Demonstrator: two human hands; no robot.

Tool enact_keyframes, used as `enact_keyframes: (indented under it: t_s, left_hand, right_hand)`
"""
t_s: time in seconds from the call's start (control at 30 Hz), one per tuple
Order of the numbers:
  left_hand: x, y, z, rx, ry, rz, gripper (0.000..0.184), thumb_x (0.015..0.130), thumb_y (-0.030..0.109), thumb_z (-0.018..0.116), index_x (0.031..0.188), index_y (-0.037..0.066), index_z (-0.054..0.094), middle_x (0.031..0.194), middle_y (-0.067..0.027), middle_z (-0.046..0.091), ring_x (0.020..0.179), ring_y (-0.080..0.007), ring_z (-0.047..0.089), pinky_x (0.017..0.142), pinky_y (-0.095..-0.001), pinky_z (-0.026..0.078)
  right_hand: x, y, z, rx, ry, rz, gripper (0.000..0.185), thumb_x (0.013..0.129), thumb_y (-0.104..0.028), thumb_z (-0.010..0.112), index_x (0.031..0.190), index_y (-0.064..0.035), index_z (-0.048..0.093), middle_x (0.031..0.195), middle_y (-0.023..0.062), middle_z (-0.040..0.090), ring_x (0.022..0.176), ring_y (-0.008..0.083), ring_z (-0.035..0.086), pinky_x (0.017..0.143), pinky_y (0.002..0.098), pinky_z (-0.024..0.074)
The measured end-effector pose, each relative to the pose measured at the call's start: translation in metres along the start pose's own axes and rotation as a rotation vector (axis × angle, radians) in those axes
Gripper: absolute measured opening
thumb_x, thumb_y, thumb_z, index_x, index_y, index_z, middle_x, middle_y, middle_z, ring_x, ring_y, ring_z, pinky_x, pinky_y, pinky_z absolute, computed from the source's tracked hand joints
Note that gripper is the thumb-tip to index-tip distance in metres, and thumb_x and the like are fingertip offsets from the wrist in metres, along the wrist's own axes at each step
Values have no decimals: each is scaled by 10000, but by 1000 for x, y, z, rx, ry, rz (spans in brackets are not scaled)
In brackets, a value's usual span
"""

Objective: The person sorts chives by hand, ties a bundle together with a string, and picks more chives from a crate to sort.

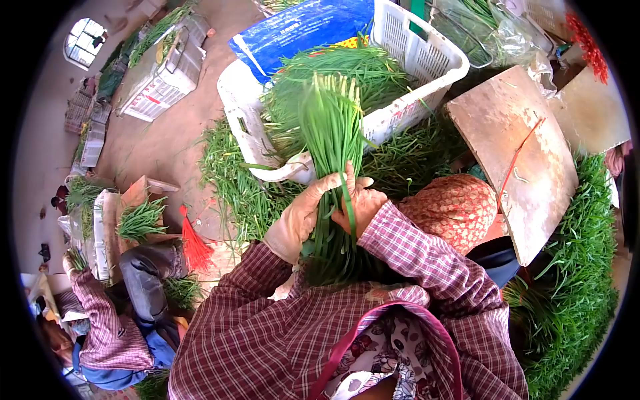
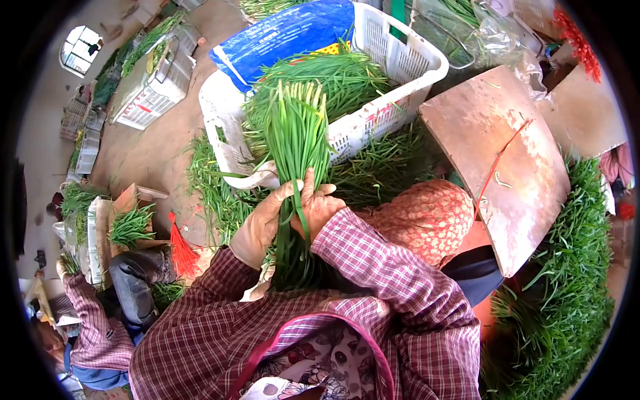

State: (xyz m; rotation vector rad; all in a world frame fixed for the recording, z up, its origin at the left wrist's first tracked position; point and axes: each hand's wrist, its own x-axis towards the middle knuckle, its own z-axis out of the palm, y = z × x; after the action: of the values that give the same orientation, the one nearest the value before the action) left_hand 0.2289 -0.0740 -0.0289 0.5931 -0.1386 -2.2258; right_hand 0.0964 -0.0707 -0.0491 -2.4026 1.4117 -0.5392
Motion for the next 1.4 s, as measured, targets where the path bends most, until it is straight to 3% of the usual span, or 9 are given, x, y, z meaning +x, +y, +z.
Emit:
enact_keyframes:
  t_s: [0.2, 0.37, 0.43, 0.6, 0.87, 0.97, 1.1, 1.33, 1.4]
  left_hand:
    - [-3, 36, 8, 354, 166, 138, 450, 803, 141, 656, 1152, -101, 505, 1085, -231, 598, 982, -307, 615, 904, -381, 504]
    - [-25, 72, 30, 677, 247, 240, 386, 713, 132, 734, 1020, -70, 616, 902, -119, 668, 767, -189, 659, 726, -294, 552]
    - [-31, 80, 35, 823, 300, 300, 488, 671, 128, 773, 1084, -58, 591, 919, -115, 670, 780, -194, 659, 729, -299, 544]
    - [-34, 87, 51, 1126, 295, 407, 633, 626, 114, 814, 1174, -24, 530, 940, -119, 670, 811, -212, 661, 744, -316, 538]
    - [-52, 116, 37, 1218, 371, 442, 573, 637, -2, 803, 1147, -21, 543, 949, -133, 672, 811, -215, 673, 762, -335, 549]
    - [-59, 125, 30, 1253, 512, 444, 645, 613, -52, 799, 1202, 37, 552, 1006, -69, 668, 847, -154, 647, 770, -287, 537]
    - [-54, 131, 26, 1364, 521, 453, 636, 608, -60, 793, 1193, 25, 558, 1009, -49, 665, 871, -134, 627, 781, -288, 530]
    - [-51, 128, 46, 1499, 599, 450, 592, 671, -4, 749, 1222, 31, 537, 1039, -55, 667, 933, -158, 621, 813, -287, 506]
    - [-50, 140, 31, 1992, 596, 640, 597, 670, 162, 756, 1228, 112, 549, 1014, -75, 678, 904, -218, 647, 780, -323, 509]
  right_hand:
    - [7, 7, -29, 165, 38, -172, 1021, 755, -536, 637, 1378, 134, 184, 581, 138, 593, 491, 301, 585, 467, 390, 474]
    - [40, 66, -116, 134, -28, -437, 504, 840, -320, 642, 1232, -32, 509, 622, 110, 639, 484, 200, 611, 451, 315, 503]
    - [69, 68, -141, 277, 344, -399, 400, 844, -248, 645, 1150, -12, 542, 699, 121, 670, 516, 185, 633, 474, 307, 520]
    - [124, 40, -145, 373, 529, -187, 296, 795, -291, 666, 984, -75, 597, 824, 97, 687, 739, 302, 658, 710, 415, 509]
    - [133, 129, -151, -68, 729, -85, 113, 862, -250, 586, 867, -140, 612, 752, 100, 639, 625, 279, 644, 570, 408, 522]
    - [111, 158, -159, -151, 554, -116, 215, 830, -295, 634, 1023, -199, 636, 849, 76, 647, 744, 259, 656, 578, 393, 540]
    - [101, 61, -171, -82, 591, -293, 397, 757, -271, 727, 1128, -231, 593, 922, 16, 598, 722, 165, 623, 567, 298, 561]
    - [135, 41, -136, 29, 466, -639, 175, 814, -198, 651, 980, -175, 602, 859, 37, 619, 691, 225, 642, 507, 372, 515]
    - [134, 50, -132, 29, 451, -481, 129, 827, -191, 632, 945, -156, 592, 823, 61, 625, 643, 241, 637, 479, 374, 509]
